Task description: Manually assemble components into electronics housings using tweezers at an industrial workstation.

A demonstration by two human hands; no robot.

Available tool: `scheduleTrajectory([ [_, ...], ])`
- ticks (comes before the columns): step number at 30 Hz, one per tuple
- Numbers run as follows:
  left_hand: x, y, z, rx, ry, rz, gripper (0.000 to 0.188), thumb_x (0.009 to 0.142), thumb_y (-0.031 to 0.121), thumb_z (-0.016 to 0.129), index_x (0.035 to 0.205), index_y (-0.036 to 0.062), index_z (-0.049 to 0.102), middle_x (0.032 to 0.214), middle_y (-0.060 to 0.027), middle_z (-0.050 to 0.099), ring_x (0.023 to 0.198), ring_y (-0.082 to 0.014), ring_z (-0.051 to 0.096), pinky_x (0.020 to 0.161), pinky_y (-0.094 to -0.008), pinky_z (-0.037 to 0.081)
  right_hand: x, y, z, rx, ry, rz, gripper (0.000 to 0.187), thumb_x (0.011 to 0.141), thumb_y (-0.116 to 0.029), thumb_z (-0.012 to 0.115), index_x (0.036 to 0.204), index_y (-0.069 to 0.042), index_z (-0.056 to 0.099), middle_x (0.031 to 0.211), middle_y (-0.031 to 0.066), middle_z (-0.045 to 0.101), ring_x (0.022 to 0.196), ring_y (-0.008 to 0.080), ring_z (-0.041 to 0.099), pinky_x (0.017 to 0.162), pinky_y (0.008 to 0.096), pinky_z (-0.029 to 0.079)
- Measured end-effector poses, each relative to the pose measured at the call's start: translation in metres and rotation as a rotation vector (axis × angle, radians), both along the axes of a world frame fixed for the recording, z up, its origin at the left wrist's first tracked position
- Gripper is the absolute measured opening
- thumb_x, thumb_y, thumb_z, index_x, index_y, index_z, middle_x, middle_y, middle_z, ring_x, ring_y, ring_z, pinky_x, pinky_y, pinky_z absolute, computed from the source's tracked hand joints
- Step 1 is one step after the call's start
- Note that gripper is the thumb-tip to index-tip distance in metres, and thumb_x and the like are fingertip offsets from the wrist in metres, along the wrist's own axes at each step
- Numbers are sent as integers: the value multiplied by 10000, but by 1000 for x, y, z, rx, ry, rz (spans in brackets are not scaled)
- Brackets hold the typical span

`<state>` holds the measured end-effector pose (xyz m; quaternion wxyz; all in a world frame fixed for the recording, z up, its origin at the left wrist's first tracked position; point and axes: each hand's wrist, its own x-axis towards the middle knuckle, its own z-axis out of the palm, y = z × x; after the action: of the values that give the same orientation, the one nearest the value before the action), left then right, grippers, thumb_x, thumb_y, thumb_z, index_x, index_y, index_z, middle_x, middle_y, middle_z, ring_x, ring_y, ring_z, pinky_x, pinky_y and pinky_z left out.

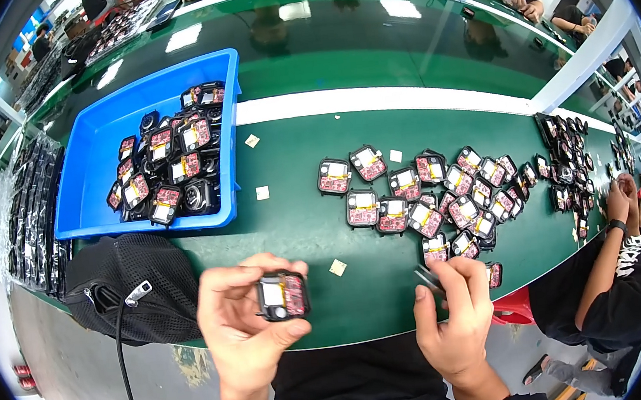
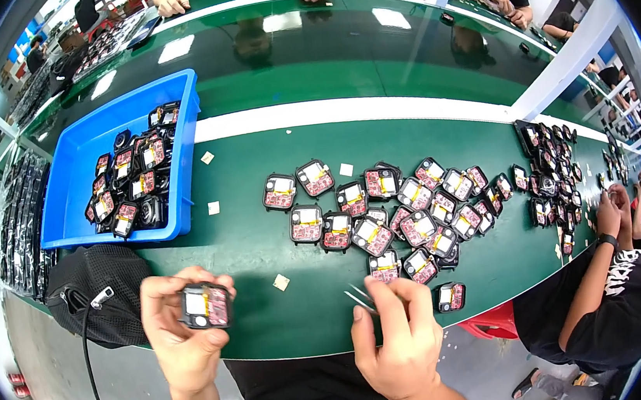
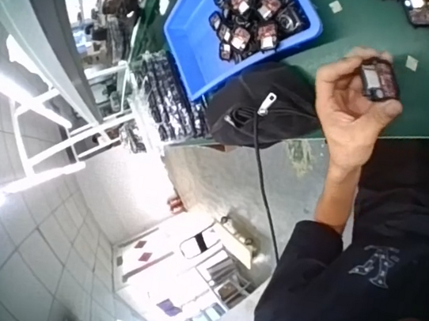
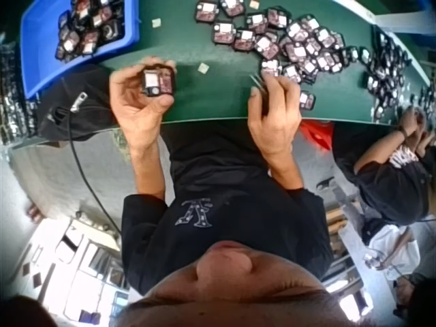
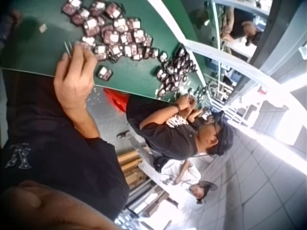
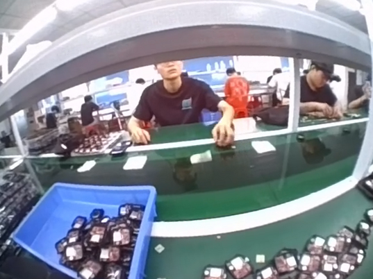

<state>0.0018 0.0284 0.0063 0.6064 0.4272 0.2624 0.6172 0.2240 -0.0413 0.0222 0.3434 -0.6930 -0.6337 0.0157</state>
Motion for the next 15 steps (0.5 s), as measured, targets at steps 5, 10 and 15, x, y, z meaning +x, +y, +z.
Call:
scheduleTrajectory([
  [5, -24, 45, 36, 308, 426, 557, 560, 858, -58, 768, 1315, 16, 452, 1279, -178, 560, 1193, -295, 606, 1021, -394, 507, 3, -6, -4, -199, -99, -18, 448, 815, -136, 807, 1203, 26, 654, 1119, 171, 545, 622, 250, 593, 505, 372, 485],
  [10, -41, 91, 40, 279, 1004, 856, 275, 885, -39, 743, 1054, -17, 527, 1158, -161, 606, 1036, -236, 635, 985, -353, 501, 1, -12, -3, -200, -33, -29, 403, 798, -158, 830, 1160, -52, 688, 1210, 162, 536, 570, 218, 575, 522, 365, 497],
  [15, -43, 89, 39, 268, 1507, 969, 265, 924, 134, 734, 1128, 0, 629, 1333, -229, 581, 1269, -425, 551, 1066, -458, 434, 3, -12, -13, -205, 34, -15, 330, 769, -101, 844, 1057, -69, 687, 1184, 126, 595, 621, 223, 641, 530, 365, 522],
])
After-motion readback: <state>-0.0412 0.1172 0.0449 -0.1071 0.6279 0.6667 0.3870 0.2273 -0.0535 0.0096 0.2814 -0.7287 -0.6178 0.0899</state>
